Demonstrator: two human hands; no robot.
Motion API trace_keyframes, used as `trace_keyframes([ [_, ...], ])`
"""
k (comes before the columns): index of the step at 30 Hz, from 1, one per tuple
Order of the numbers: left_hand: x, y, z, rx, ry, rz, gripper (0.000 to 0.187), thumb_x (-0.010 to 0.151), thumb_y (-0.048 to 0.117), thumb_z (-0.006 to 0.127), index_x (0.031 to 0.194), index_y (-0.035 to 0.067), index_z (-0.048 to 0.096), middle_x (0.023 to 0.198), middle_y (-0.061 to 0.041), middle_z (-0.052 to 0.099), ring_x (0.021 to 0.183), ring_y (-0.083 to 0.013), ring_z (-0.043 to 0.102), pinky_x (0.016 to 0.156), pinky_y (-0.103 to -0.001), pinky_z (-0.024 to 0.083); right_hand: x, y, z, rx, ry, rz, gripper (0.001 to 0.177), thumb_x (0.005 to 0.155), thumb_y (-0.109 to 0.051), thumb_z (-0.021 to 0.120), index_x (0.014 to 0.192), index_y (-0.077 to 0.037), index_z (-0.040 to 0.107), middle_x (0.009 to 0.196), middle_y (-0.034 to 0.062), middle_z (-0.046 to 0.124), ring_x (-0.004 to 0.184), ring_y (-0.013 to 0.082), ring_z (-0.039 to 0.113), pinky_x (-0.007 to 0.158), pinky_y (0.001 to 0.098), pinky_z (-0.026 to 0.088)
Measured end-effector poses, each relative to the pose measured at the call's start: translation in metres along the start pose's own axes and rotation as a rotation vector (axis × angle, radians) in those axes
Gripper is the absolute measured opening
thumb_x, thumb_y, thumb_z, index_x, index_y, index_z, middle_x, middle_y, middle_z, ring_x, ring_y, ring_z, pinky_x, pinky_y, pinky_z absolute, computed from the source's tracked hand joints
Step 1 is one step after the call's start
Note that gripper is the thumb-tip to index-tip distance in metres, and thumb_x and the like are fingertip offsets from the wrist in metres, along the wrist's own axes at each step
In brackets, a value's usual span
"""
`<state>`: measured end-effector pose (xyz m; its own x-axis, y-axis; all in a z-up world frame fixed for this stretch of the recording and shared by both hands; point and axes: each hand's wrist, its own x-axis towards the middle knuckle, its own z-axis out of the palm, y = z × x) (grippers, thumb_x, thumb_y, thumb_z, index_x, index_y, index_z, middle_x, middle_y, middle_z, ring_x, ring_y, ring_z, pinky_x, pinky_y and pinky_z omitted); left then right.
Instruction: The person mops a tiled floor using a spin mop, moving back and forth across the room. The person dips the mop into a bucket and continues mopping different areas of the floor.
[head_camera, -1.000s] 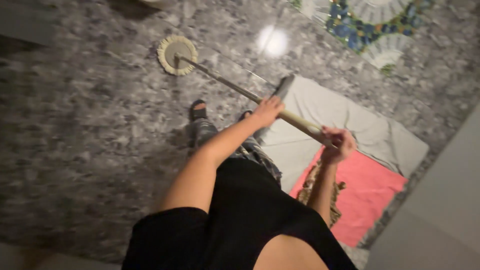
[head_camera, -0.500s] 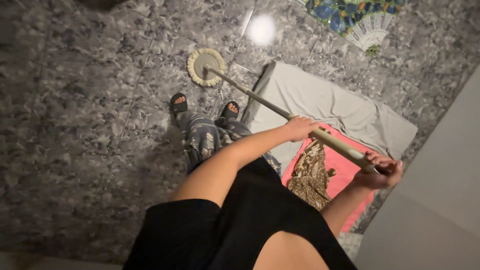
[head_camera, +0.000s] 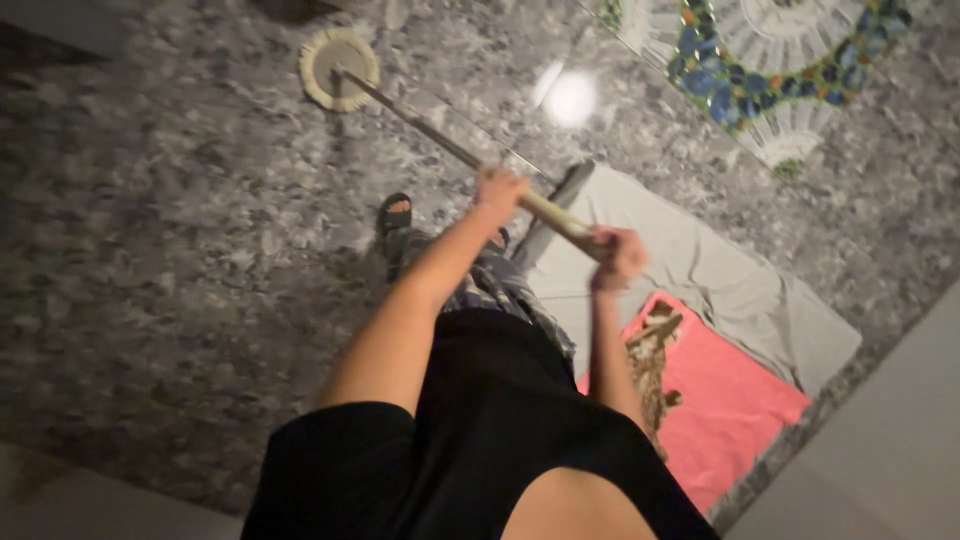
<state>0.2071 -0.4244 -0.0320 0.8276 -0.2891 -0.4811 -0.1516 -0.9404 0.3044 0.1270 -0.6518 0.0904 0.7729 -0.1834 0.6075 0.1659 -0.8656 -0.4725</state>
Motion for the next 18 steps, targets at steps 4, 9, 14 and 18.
trace_keyframes([
  [4,-0.024,-0.080,-0.056,0.127,-0.168,-0.188,0.047,0.105,0.030,0.050,0.151,0.039,0.042,0.160,-0.007,0.042,0.150,-0.0344,0.032,0.113,-0.076,0.020,0.034,-0.150,0.028,0.881,-0.139,0.620,0.038,0.105,-0.018,0.057,0.072,-0.002,0.065,0.064,0.0152,0.067,0.058,0.0174,0.061,0.062,0.0317,0.054],
  [9,-0.023,-0.099,-0.061,0.079,-0.183,-0.227,0.054,0.102,0.025,0.057,0.151,0.034,0.037,0.166,-0.014,0.029,0.155,-0.0382,0.020,0.115,-0.077,0.017,0.049,-0.174,0.035,1.003,-0.189,0.603,0.037,0.103,-0.010,0.060,0.066,-0.002,0.058,0.064,0.0192,0.067,0.055,0.0194,0.061,0.058,0.0296,0.053],
  [14,-0.047,-0.019,-0.096,0.104,-0.127,-0.062,0.041,0.108,0.033,0.044,0.149,0.041,0.042,0.160,-0.009,0.042,0.153,-0.0277,0.027,0.117,-0.068,0.017,0.053,-0.093,-0.010,0.961,-0.088,0.688,0.035,0.103,-0.018,0.059,0.073,-0.001,0.065,0.066,0.0211,0.066,0.059,0.0248,0.065,0.062,0.0366,0.056],
  [18,-0.042,0.071,-0.059,-0.184,0.036,0.199,0.038,0.112,0.031,0.043,0.148,0.021,0.049,0.154,-0.018,0.048,0.146,-0.0323,0.041,0.114,-0.065,0.030,0.058,-0.001,-0.095,0.858,-0.004,0.761,0.047,0.100,-0.046,0.056,0.081,-0.004,0.066,0.069,0.0183,0.065,0.064,0.0230,0.067,0.068,0.0376,0.059],
])
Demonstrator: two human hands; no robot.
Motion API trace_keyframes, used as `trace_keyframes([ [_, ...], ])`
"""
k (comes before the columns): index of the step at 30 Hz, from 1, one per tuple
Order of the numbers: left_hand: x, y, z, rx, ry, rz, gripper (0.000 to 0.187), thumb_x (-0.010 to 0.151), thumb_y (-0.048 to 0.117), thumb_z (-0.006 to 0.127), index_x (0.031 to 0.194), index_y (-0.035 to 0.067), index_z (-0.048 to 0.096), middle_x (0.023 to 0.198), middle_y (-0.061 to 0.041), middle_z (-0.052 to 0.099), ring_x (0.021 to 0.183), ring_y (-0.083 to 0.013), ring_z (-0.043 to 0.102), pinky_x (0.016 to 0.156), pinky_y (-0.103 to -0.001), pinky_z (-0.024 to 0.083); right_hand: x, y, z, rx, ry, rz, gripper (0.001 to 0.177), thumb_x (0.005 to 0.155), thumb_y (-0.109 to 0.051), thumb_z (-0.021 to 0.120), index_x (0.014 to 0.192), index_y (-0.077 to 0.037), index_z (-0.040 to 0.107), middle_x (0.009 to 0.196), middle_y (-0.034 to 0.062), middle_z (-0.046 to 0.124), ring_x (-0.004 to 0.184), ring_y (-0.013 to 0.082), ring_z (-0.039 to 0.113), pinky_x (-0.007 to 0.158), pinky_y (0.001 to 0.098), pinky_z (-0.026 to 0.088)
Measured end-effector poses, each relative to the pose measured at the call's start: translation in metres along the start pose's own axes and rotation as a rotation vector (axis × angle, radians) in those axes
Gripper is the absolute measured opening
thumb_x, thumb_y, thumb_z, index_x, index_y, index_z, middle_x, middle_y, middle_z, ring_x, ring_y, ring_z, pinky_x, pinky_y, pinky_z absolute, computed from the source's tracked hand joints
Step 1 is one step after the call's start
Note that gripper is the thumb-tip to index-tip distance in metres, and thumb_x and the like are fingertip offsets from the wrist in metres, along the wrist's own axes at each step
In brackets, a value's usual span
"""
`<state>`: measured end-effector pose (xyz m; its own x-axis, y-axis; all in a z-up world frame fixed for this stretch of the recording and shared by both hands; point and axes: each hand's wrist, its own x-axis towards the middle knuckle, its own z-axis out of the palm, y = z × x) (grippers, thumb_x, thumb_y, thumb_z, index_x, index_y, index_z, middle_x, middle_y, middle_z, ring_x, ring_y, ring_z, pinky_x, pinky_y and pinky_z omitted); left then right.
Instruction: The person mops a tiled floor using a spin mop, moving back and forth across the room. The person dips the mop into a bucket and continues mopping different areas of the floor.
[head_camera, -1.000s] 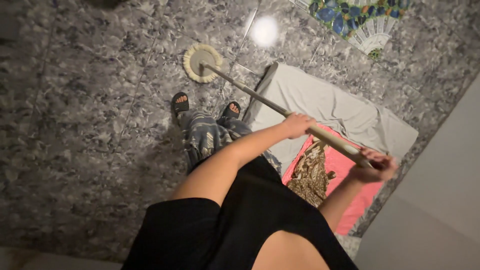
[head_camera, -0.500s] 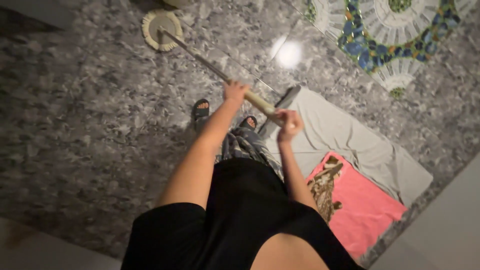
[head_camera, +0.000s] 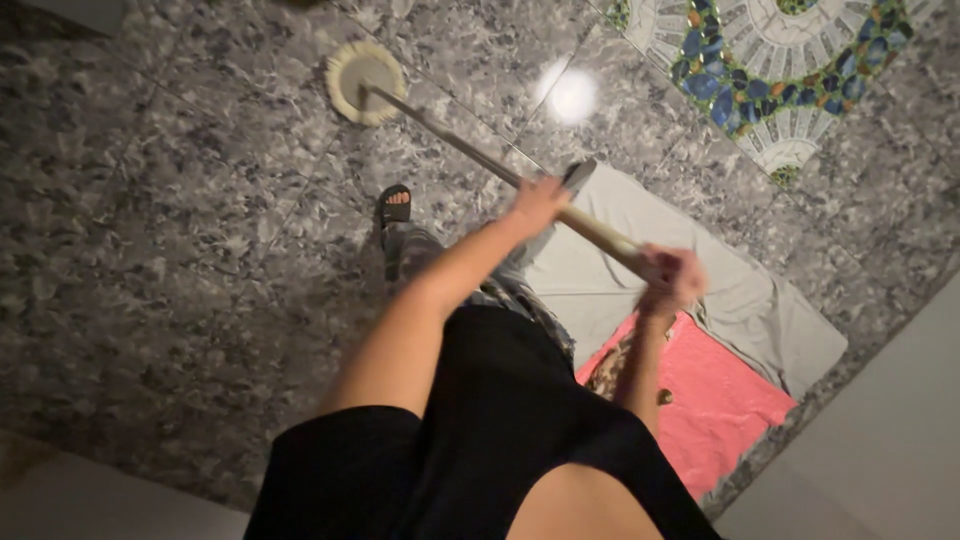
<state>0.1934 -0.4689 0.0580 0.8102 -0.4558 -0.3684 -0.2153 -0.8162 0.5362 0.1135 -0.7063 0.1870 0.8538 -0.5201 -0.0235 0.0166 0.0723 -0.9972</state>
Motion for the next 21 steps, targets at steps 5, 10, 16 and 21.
trace_keyframes([
  [5,0.000,0.110,0.017,-0.025,-0.186,0.290,0.054,0.099,0.018,0.052,0.151,0.020,0.037,0.142,-0.014,0.052,0.136,-0.0310,0.046,0.103,-0.066,0.040,-0.016,-0.101,-0.063,-0.082,0.018,-0.123,0.044,0.099,-0.040,0.050,0.077,-0.004,0.062,0.069,0.0170,0.062,0.067,0.0291,0.067,0.074,0.0442,0.063],
  [10,-0.015,0.176,0.021,-0.055,-0.275,0.433,0.053,0.100,0.012,0.043,0.151,0.013,0.028,0.137,-0.019,0.050,0.121,-0.0392,0.052,0.087,-0.063,0.044,-0.036,-0.159,-0.096,-0.206,0.212,-0.116,0.048,0.099,-0.035,0.059,0.061,-0.005,0.053,0.060,0.0125,0.049,0.061,0.0322,0.062,0.071,0.0471,0.064],
  [16,0.004,0.156,0.056,-0.093,-0.274,0.359,0.038,0.099,0.026,0.050,0.135,0.016,0.041,0.126,-0.018,0.057,0.114,-0.0384,0.056,0.089,-0.065,0.041,-0.019,-0.101,-0.106,0.119,0.297,-0.095,0.038,0.094,-0.030,0.056,0.061,-0.013,0.051,0.055,0.0085,0.049,0.055,0.0293,0.057,0.067,0.0456,0.055],
  [21,0.030,0.084,0.083,-0.012,-0.088,0.197,0.048,0.099,0.036,0.061,0.142,0.026,0.043,0.129,-0.011,0.062,0.131,-0.0320,0.056,0.102,-0.064,0.046,-0.006,-0.047,-0.054,-0.219,0.020,-0.616,0.044,0.082,0.026,0.075,0.077,-0.005,0.044,0.061,0.0177,0.054,0.057,0.0330,0.064,0.064,0.0515,0.058],
])
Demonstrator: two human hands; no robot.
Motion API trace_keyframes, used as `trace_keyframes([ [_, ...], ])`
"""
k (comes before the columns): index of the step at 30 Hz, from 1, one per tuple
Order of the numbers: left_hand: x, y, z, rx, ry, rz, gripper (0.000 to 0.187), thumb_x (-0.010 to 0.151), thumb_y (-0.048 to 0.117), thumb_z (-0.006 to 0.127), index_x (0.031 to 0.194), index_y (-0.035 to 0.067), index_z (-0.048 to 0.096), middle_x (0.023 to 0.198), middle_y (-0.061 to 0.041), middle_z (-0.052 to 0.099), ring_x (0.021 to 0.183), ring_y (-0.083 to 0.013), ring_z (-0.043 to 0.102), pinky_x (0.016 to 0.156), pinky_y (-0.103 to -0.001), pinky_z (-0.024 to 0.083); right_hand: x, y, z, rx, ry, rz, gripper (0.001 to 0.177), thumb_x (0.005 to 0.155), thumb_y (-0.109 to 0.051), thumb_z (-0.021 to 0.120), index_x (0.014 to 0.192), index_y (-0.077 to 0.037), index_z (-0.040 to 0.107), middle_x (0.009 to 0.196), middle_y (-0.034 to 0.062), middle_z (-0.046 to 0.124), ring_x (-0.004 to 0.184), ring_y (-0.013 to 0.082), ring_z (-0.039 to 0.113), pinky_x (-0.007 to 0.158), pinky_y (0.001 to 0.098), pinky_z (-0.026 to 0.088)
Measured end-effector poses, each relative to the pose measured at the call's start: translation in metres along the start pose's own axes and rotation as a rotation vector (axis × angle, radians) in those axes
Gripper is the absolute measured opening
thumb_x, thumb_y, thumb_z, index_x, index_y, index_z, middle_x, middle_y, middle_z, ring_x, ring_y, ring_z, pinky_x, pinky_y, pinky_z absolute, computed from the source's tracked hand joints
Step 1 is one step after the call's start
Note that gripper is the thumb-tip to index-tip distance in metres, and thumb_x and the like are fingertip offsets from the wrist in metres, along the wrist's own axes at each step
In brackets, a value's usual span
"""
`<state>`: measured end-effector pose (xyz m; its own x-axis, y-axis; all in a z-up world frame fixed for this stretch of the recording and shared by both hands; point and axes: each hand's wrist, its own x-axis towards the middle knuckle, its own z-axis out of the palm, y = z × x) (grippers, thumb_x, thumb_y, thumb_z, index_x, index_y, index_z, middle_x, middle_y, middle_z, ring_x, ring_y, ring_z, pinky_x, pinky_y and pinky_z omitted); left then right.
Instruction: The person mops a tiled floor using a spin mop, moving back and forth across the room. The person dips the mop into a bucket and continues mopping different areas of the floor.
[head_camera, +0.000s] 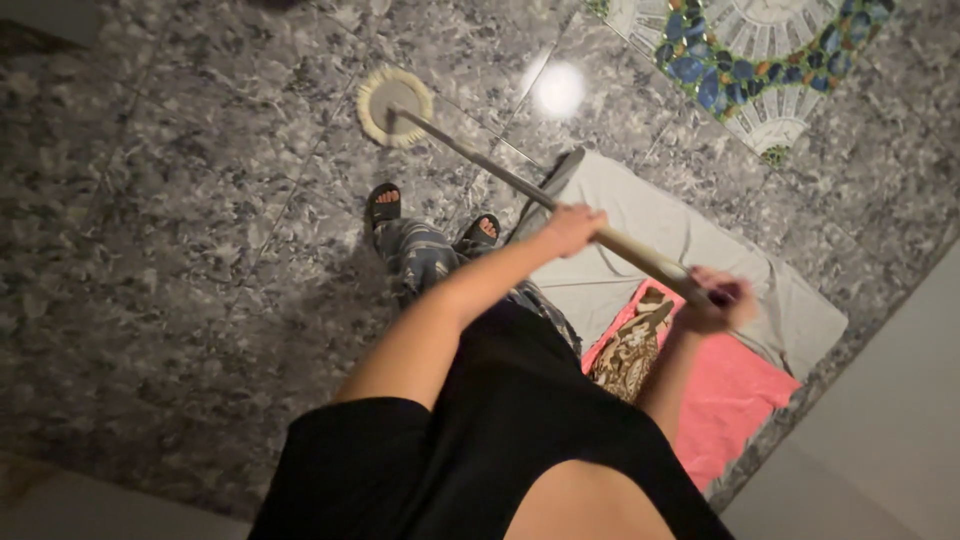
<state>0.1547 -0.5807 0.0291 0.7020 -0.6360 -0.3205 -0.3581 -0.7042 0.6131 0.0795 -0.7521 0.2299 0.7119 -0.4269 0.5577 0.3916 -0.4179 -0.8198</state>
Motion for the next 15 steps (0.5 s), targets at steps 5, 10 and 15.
trace_keyframes([
  [5,-0.030,-0.116,-0.023,-0.023,0.057,-0.372,0.050,0.098,0.026,0.064,0.144,0.016,0.050,0.144,-0.022,0.053,0.141,-0.0419,0.043,0.107,-0.071,0.036,-0.042,0.038,0.095,-0.184,-0.211,0.076,0.032,0.090,-0.028,0.086,0.074,-0.008,0.066,0.066,0.0083,0.061,0.061,0.0214,0.055,0.068,0.0360,0.047],
  [10,-0.099,-0.201,-0.085,0.043,-0.107,-0.769,0.070,0.092,0.047,0.068,0.154,0.024,0.043,0.164,-0.019,0.029,0.152,-0.0450,0.020,0.111,-0.080,0.015,-0.088,-0.020,0.210,0.138,-0.404,0.522,0.022,0.098,-0.022,0.074,0.085,-0.005,0.078,0.075,0.0100,0.069,0.074,0.0169,0.061,0.079,0.0329,0.051],
  [15,-0.133,-0.215,-0.096,-0.002,-0.022,-0.807,0.061,0.097,0.011,0.065,0.151,0.025,0.038,0.169,-0.017,0.018,0.157,-0.0366,0.010,0.115,-0.076,0.016,-0.090,-0.040,0.235,0.213,-0.614,0.432,0.034,0.101,-0.013,0.069,0.067,-0.008,0.064,0.080,0.0070,0.073,0.068,0.0144,0.059,0.064,0.0253,0.039],
])
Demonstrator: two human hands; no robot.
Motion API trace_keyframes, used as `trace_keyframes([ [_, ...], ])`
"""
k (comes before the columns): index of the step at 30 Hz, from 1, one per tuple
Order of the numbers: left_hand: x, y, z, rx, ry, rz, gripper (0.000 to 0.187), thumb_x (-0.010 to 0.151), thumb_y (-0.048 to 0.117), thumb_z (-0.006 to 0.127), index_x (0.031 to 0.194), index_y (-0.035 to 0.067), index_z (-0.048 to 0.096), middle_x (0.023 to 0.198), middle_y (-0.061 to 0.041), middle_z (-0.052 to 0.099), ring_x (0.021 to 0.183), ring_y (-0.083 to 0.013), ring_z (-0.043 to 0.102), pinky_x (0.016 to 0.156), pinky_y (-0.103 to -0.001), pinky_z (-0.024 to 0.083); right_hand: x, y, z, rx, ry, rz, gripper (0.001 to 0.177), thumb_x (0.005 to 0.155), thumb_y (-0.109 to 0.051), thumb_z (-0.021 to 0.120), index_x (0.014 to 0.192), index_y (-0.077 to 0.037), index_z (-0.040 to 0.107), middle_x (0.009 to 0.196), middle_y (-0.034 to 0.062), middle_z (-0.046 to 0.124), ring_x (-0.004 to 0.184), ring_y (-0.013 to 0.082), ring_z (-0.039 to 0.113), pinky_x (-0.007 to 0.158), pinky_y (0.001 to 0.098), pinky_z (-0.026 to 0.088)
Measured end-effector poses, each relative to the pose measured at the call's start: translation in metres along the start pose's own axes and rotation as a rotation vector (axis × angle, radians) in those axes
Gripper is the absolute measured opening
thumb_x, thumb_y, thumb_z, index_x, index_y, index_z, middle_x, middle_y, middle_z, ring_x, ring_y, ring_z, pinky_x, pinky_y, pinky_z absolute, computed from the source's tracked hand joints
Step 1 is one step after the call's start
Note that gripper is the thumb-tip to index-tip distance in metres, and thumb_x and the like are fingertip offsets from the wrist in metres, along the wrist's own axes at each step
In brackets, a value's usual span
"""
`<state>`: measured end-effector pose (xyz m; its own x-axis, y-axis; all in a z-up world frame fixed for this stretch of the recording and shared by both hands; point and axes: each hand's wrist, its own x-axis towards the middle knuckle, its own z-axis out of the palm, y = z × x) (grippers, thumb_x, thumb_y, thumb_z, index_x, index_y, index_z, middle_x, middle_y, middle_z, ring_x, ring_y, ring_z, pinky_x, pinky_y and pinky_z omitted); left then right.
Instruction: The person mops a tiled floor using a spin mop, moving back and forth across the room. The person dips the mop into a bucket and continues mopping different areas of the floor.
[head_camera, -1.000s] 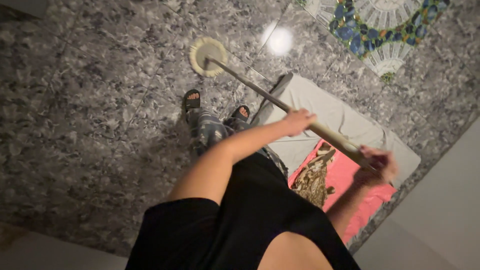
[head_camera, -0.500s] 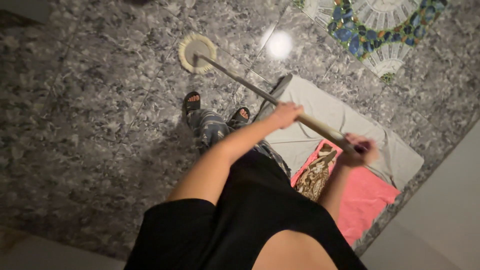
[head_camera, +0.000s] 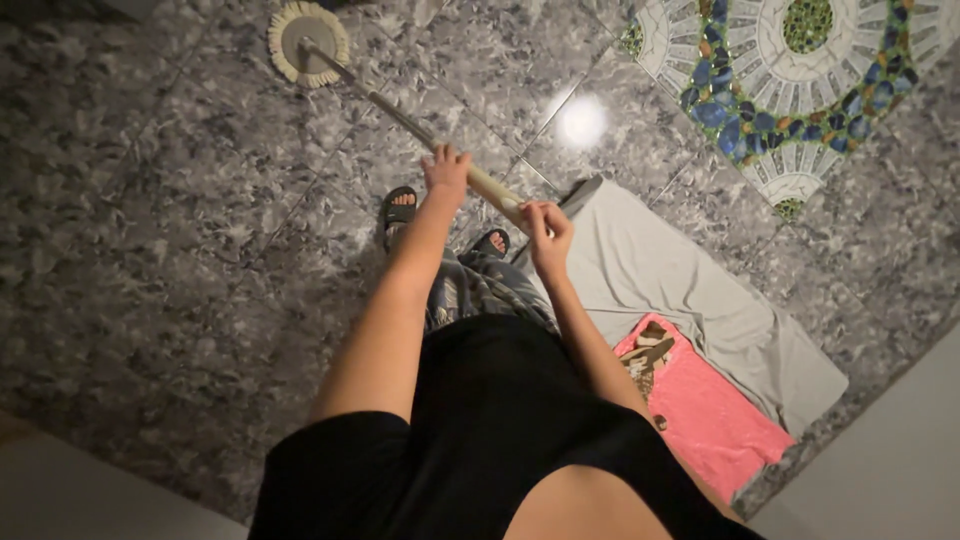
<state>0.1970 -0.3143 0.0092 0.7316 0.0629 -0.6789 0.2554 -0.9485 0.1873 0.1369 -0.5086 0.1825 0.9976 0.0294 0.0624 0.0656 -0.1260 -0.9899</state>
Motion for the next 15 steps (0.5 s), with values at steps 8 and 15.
trace_keyframes([
  [8,-0.040,0.128,0.043,0.046,0.202,0.442,0.037,0.097,0.030,0.064,0.133,0.023,0.059,0.145,-0.009,0.053,0.143,-0.0278,0.039,0.112,-0.066,0.028,-0.026,-0.006,-0.148,0.095,0.395,0.072,0.025,0.101,-0.019,0.069,0.079,-0.007,0.069,0.072,0.0083,0.067,0.068,0.0163,0.062,0.076,0.0331,0.053],
  [15,-0.127,0.291,0.083,-0.140,-0.024,0.979,0.034,0.092,0.039,0.063,0.114,0.013,0.060,0.104,-0.018,0.068,0.093,-0.0388,0.069,0.070,-0.055,0.054,-0.096,-0.060,-0.317,-0.101,0.852,-0.111,0.036,0.091,-0.038,0.048,0.078,-0.006,0.060,0.065,0.0115,0.060,0.062,0.0285,0.061,0.069,0.0456,0.065],
])
